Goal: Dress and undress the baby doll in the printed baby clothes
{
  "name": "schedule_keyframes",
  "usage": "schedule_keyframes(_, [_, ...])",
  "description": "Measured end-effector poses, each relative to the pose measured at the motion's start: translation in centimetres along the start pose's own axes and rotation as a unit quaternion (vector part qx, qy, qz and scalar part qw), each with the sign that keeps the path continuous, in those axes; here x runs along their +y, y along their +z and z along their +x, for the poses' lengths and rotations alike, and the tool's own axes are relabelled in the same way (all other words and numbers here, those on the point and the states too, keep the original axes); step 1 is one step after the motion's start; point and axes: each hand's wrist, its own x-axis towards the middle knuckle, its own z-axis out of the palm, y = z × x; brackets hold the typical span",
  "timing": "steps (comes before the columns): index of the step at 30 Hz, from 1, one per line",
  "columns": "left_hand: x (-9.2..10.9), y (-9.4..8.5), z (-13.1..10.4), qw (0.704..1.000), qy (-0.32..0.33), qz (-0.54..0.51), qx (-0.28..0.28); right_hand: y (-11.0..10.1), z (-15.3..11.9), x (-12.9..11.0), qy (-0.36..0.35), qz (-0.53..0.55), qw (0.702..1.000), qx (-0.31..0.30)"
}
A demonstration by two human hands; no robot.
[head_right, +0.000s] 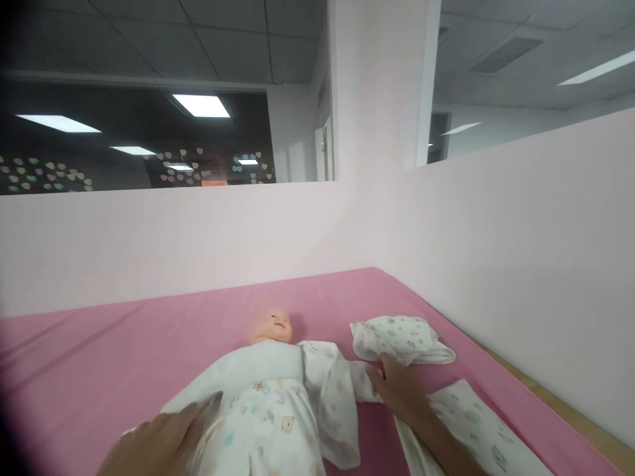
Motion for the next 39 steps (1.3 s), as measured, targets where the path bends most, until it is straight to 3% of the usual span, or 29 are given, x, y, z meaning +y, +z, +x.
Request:
schedule_keyframes(3, [3.8, -3.0, 1.0, 0.997, 0.034, -0.04, 0.05, 0.8, 0.4, -0.2, -0.008, 0.053, 0.998, 0.014])
schedule_keyframes(7, [9.5, -5.9, 4.6, 0.973, 0.134, -0.109, 0.154, 1.5, 0.3, -0.4, -0.05, 0.125, 0.991, 0.008])
schedule_keyframes(10, [12.2, -6.2, 7.2, 0.956, 0.237, -0.146, 0.09, 0.8, 0.6, -0.2, -0.055, 0.171, 0.984, 0.001])
schedule_keyframes(13, [12.9, -5.3, 8.5, 0.951, 0.284, -0.12, 0.017, -2.5, 2.1, 0.5, -0.043, 0.196, 0.978, 0.049])
schedule_keyframes(15, [12.7, -4.7, 8.5, 0.95, 0.29, -0.117, 0.019, -5.6, 3.7, 1.0, -0.017, 0.206, 0.967, 0.152])
schedule_keyframes(17, [12.3, -4.4, 8.3, 0.943, 0.301, -0.137, 0.033, -8.1, 5.4, 1.3, 0.025, 0.233, 0.935, 0.267])
schedule_keyframes(20, [12.3, -4.6, 8.0, 0.945, 0.304, -0.118, 0.033, -9.2, 7.6, 1.4, 0.062, 0.24, 0.916, 0.316])
schedule_keyframes(25, [12.9, -5.0, 8.0, 0.953, 0.289, -0.079, 0.028, -5.3, 7.9, 0.8, 0.051, 0.077, 0.964, 0.249])
schedule_keyframes(28, [12.9, -4.8, 8.1, 0.954, 0.289, -0.067, 0.03, -2.4, 5.8, -0.9, 0.001, -0.018, 0.969, 0.247])
schedule_keyframes(32, [13.5, -4.8, 7.7, 0.953, 0.3, -0.025, 0.041, 1.3, 1.9, -4.1, -0.042, -0.082, 0.985, 0.143])
schedule_keyframes(35, [15.3, -4.6, 7.7, 0.948, 0.314, 0.042, 0.032, 3.1, 0.2, -5.2, -0.088, -0.124, 0.983, 0.104])
schedule_keyframes(39, [18.6, -3.2, 9.1, 0.923, 0.375, 0.079, 0.029, 3.6, 0.2, -4.7, -0.133, -0.114, 0.978, 0.112])
